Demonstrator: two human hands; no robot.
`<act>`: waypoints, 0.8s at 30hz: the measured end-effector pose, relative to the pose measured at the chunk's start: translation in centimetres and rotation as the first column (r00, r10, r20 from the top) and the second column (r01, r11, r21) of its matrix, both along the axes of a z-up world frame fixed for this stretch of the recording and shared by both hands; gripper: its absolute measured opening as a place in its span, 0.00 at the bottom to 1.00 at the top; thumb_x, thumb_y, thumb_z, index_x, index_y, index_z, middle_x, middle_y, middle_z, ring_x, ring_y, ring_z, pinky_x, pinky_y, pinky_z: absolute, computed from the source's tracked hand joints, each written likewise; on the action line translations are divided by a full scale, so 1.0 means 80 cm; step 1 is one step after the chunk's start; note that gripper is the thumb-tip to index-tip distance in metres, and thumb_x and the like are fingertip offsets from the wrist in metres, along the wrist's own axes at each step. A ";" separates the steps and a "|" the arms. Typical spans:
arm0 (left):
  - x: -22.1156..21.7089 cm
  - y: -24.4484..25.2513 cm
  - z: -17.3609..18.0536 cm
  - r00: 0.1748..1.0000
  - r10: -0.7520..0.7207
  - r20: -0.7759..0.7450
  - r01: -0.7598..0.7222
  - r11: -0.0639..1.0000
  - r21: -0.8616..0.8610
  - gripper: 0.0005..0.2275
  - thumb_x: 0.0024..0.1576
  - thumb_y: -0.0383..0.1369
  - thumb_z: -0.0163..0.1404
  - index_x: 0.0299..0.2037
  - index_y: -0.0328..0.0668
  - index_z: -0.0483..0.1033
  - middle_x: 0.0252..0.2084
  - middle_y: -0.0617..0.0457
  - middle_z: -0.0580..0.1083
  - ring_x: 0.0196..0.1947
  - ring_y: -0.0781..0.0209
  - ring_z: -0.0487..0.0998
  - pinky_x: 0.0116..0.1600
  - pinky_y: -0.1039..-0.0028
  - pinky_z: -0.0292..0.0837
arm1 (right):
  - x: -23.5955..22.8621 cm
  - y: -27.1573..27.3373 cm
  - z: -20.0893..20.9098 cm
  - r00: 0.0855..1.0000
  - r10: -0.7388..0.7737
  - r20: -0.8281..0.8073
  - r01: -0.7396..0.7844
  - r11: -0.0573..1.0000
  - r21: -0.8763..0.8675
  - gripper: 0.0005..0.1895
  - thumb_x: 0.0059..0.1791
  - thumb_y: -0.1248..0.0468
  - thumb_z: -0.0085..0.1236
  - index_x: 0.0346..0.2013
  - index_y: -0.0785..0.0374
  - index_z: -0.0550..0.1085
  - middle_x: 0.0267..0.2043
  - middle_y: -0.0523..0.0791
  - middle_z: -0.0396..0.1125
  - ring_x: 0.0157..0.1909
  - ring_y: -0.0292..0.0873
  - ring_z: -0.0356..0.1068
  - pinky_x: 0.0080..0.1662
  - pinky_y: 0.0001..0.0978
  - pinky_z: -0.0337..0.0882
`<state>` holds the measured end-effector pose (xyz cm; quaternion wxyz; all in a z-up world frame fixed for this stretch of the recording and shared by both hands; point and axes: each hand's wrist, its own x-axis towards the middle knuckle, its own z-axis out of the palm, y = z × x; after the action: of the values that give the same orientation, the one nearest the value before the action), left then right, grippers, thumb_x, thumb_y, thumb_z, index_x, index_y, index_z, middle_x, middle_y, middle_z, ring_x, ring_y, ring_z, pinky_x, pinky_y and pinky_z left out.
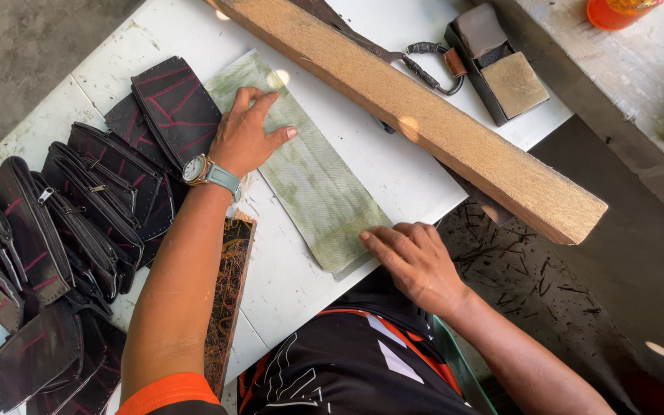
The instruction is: The person aligns a long strip of light green woven fabric on a white workbench, uses a metal ruler to measure, and cuts the fabric into narrower strips with a utility knife. The cut pieces are set aside on the bench.
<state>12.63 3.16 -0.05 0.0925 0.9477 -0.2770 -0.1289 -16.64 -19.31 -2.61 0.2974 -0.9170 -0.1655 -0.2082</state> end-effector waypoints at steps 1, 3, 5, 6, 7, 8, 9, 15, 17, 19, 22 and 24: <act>0.000 0.000 0.000 1.000 -0.002 0.001 0.002 1.000 -0.003 0.32 0.57 0.49 0.59 0.66 0.37 0.68 0.62 0.44 0.63 0.54 0.35 0.73 0.55 0.53 0.74 | 0.002 -0.001 0.000 1.000 -0.016 0.017 0.016 0.999 0.028 0.30 0.46 0.70 0.61 0.63 0.60 0.67 0.54 0.45 0.70 0.50 0.46 0.70 0.49 0.39 0.67; 0.000 0.000 -0.002 1.000 -0.008 0.002 0.008 1.000 -0.011 0.32 0.57 0.49 0.59 0.66 0.36 0.67 0.63 0.43 0.63 0.54 0.35 0.73 0.55 0.53 0.74 | 0.004 -0.003 0.000 0.999 -0.028 0.024 0.026 0.998 0.049 0.29 0.48 0.71 0.60 0.63 0.61 0.67 0.53 0.45 0.70 0.50 0.45 0.70 0.50 0.38 0.67; 0.001 0.001 -0.002 0.999 -0.035 0.018 0.035 0.999 -0.037 0.32 0.57 0.49 0.59 0.66 0.35 0.67 0.62 0.43 0.63 0.55 0.36 0.74 0.55 0.53 0.74 | 0.006 -0.006 -0.001 1.000 -0.016 0.007 0.015 0.999 0.033 0.28 0.49 0.74 0.58 0.64 0.61 0.68 0.51 0.43 0.70 0.51 0.43 0.70 0.52 0.37 0.68; 0.002 0.002 -0.002 0.999 -0.047 0.026 0.048 0.998 -0.049 0.32 0.57 0.49 0.59 0.66 0.35 0.68 0.62 0.42 0.63 0.56 0.36 0.74 0.56 0.53 0.74 | 0.006 -0.008 -0.002 1.000 0.004 0.020 -0.004 1.000 0.017 0.27 0.49 0.72 0.58 0.64 0.61 0.69 0.51 0.42 0.71 0.51 0.43 0.70 0.51 0.37 0.67; 0.002 0.003 -0.002 0.999 -0.047 0.024 0.048 0.998 -0.039 0.32 0.57 0.49 0.59 0.66 0.35 0.68 0.62 0.42 0.63 0.56 0.36 0.74 0.56 0.52 0.73 | 0.004 -0.008 -0.002 0.999 0.026 0.029 -0.026 1.000 0.002 0.25 0.50 0.70 0.58 0.63 0.61 0.70 0.51 0.42 0.71 0.51 0.43 0.69 0.50 0.36 0.67; 0.003 0.004 -0.002 0.999 -0.047 0.021 0.048 0.998 -0.029 0.32 0.57 0.49 0.59 0.66 0.35 0.68 0.63 0.42 0.63 0.55 0.36 0.73 0.56 0.52 0.73 | 0.002 -0.009 -0.003 0.998 0.048 0.039 -0.048 0.999 -0.013 0.24 0.50 0.68 0.58 0.62 0.61 0.71 0.51 0.42 0.72 0.51 0.43 0.69 0.49 0.36 0.66; 0.003 0.005 -0.003 0.999 -0.048 0.016 0.048 0.999 -0.020 0.32 0.58 0.49 0.59 0.66 0.35 0.68 0.63 0.42 0.63 0.55 0.35 0.73 0.57 0.52 0.73 | 0.000 -0.010 -0.005 0.998 0.057 0.025 -0.056 0.998 -0.026 0.23 0.50 0.67 0.57 0.61 0.62 0.72 0.52 0.42 0.72 0.51 0.43 0.69 0.50 0.37 0.66; 0.005 0.004 -0.001 0.998 -0.050 0.023 0.050 0.999 -0.013 0.32 0.58 0.49 0.59 0.66 0.35 0.68 0.62 0.43 0.64 0.55 0.35 0.74 0.57 0.51 0.72 | -0.006 -0.014 -0.012 0.999 0.044 -0.008 -0.044 0.995 -0.086 0.21 0.51 0.64 0.54 0.59 0.60 0.73 0.53 0.41 0.73 0.53 0.41 0.69 0.55 0.40 0.66; 0.005 0.004 0.000 0.999 -0.050 0.021 0.050 0.999 -0.016 0.32 0.58 0.49 0.59 0.66 0.35 0.68 0.62 0.43 0.64 0.55 0.36 0.74 0.57 0.51 0.72 | -0.008 -0.013 -0.015 0.999 0.037 -0.006 -0.037 0.996 -0.081 0.20 0.51 0.64 0.54 0.59 0.60 0.73 0.54 0.42 0.73 0.54 0.41 0.69 0.56 0.41 0.66; 0.004 0.003 0.000 0.999 -0.048 0.013 0.048 0.999 -0.019 0.31 0.58 0.49 0.59 0.66 0.35 0.69 0.62 0.43 0.64 0.55 0.36 0.74 0.56 0.52 0.72 | -0.009 -0.013 -0.019 0.999 0.037 -0.021 -0.038 0.997 -0.064 0.21 0.52 0.65 0.54 0.60 0.61 0.72 0.54 0.42 0.72 0.55 0.42 0.69 0.56 0.40 0.66; 0.004 0.001 0.001 0.999 -0.041 0.003 0.041 0.999 -0.021 0.31 0.57 0.49 0.59 0.66 0.36 0.69 0.63 0.43 0.64 0.55 0.36 0.74 0.56 0.52 0.73 | -0.012 -0.012 -0.022 1.000 0.005 -0.023 -0.007 0.997 -0.077 0.21 0.51 0.65 0.54 0.60 0.60 0.72 0.55 0.42 0.72 0.55 0.42 0.69 0.57 0.41 0.66; 0.004 0.001 0.002 0.999 -0.040 0.002 0.040 0.999 -0.017 0.32 0.57 0.49 0.59 0.66 0.36 0.68 0.63 0.43 0.63 0.56 0.36 0.74 0.55 0.52 0.73 | -0.013 -0.010 -0.024 1.000 -0.024 -0.017 0.022 0.995 -0.092 0.21 0.51 0.65 0.54 0.60 0.59 0.72 0.54 0.41 0.72 0.55 0.42 0.69 0.57 0.41 0.66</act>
<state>12.95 3.25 0.10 0.0976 0.9413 -0.2968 -0.1275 -17.65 -20.11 -4.53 0.2539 -0.9334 -0.1616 -0.1953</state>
